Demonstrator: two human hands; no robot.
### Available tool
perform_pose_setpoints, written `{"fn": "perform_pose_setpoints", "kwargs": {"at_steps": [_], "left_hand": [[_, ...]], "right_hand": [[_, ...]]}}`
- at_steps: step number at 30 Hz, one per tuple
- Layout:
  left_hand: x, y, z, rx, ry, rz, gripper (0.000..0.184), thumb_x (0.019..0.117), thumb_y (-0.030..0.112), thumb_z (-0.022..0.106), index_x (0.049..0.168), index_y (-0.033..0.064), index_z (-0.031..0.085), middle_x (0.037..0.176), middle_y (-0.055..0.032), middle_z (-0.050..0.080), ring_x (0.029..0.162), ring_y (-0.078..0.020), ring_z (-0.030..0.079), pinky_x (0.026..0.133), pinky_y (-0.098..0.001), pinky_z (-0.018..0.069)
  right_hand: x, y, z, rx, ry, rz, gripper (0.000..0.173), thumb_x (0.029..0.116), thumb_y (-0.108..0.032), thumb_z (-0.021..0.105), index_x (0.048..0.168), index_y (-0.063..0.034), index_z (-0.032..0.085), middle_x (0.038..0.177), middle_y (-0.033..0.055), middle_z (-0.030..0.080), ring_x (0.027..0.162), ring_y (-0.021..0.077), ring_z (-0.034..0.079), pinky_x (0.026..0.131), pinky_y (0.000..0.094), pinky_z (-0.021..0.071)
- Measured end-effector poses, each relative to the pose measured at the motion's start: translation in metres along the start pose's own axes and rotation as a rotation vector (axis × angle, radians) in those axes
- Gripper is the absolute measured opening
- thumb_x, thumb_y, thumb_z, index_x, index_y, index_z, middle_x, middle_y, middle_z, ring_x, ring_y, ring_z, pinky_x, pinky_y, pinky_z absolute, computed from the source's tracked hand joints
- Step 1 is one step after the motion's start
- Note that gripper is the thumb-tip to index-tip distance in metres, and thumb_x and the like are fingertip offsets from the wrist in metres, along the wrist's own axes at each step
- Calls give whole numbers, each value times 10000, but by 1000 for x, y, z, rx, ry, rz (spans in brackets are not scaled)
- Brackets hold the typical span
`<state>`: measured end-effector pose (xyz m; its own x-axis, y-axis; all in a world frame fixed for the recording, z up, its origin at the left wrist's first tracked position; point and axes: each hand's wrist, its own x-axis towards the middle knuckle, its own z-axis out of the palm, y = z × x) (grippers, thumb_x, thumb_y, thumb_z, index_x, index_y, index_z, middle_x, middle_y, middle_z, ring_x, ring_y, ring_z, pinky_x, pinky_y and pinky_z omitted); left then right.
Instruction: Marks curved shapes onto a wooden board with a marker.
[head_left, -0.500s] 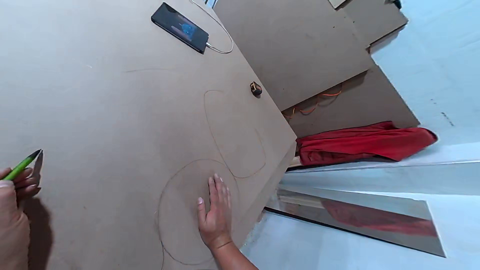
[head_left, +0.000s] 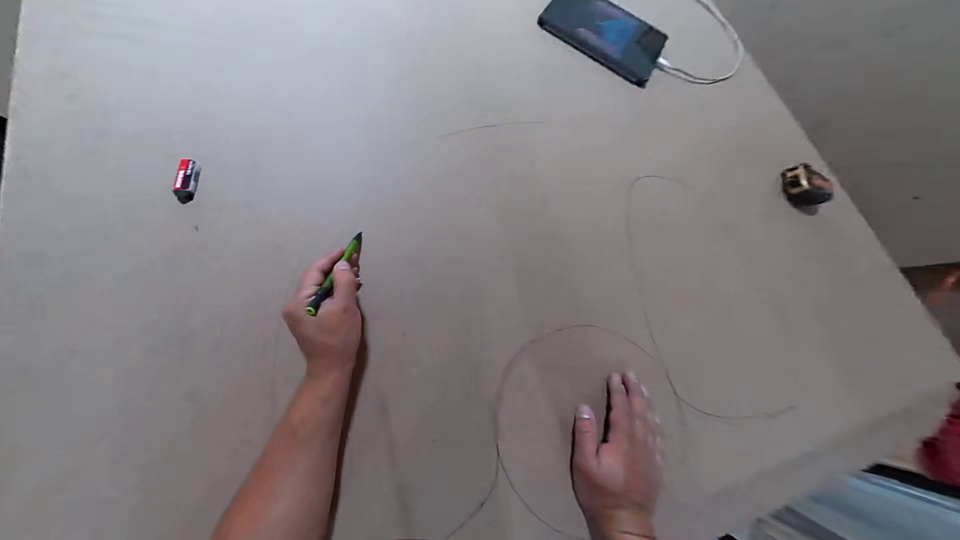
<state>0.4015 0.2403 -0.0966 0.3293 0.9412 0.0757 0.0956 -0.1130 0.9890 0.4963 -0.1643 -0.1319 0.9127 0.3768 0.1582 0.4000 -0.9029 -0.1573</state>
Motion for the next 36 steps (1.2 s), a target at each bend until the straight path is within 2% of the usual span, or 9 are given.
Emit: {"fn": "perform_pose_setpoints", "kwargs": {"at_steps": [10, 12, 17, 21, 24, 28, 30, 36], "left_hand": [[2, 3, 0, 0, -6, 7, 238, 1050, 149, 592, 1223, 36, 710, 1040, -61, 778, 886, -162, 765, 786, -338, 665], [1, 3, -1, 6, -58, 12, 232, 1039, 143, 602, 1213, 44, 719, 1044, -57, 778, 890, -157, 763, 794, -336, 661], [1, 5, -8, 39, -330, 57, 221, 1014, 163, 597, 1141, 100, 766, 1012, -28, 789, 875, -151, 764, 787, -340, 659], [2, 7, -8, -34, -293, 17, 227, 1029, 146, 591, 1169, 59, 747, 1035, -69, 785, 901, -188, 765, 812, -354, 655], [1, 7, -6, -13, -288, -12, 229, 1024, 146, 595, 1174, 62, 746, 1019, -66, 782, 881, -178, 764, 804, -352, 655], [-1, 8, -13, 21, -553, 70, 217, 982, 149, 600, 1098, 100, 777, 985, -23, 783, 831, -151, 754, 752, -341, 655], [-5, 11, -13, -1, -695, 90, 209, 970, 130, 605, 1073, 90, 782, 984, -24, 785, 841, -155, 760, 759, -347, 665], [-26, 13, -9, -9, -949, 167, 213, 937, 160, 601, 1015, 93, 787, 916, 11, 776, 762, -84, 729, 659, -271, 631]], "right_hand": [[0, -2, 0, 0, 16, 0, 726, 1012, -564, 306, 1568, -117, 444, 1652, 105, 368, 1544, 286, 304, 1251, 552, 250], [0, -3, 0, 3, 18, 0, 719, 1016, -558, 307, 1562, -113, 452, 1650, 109, 371, 1543, 294, 305, 1251, 554, 248], [0, -5, -1, 12, 16, 11, 715, 1015, -553, 306, 1562, -116, 452, 1652, 92, 372, 1546, 284, 303, 1260, 553, 237], [0, -8, -4, 13, 6, 13, 708, 1020, -548, 306, 1563, -117, 451, 1654, 94, 368, 1549, 288, 297, 1263, 550, 231], [0, -11, -6, 17, -4, 20, 707, 1018, -541, 307, 1562, -113, 452, 1653, 95, 369, 1552, 287, 288, 1266, 549, 225], [1, -16, -10, 25, -8, 29, 702, 1024, -544, 300, 1562, -120, 452, 1656, 83, 367, 1553, 285, 287, 1264, 553, 219], [1, -17, -9, 28, -7, 34, 692, 1027, -541, 296, 1564, -133, 454, 1658, 73, 365, 1553, 279, 288, 1265, 555, 220], [2, -24, -16, 36, -40, 43, 681, 1027, -519, 315, 1575, -131, 429, 1669, 76, 341, 1558, 272, 276, 1259, 565, 213]]}}
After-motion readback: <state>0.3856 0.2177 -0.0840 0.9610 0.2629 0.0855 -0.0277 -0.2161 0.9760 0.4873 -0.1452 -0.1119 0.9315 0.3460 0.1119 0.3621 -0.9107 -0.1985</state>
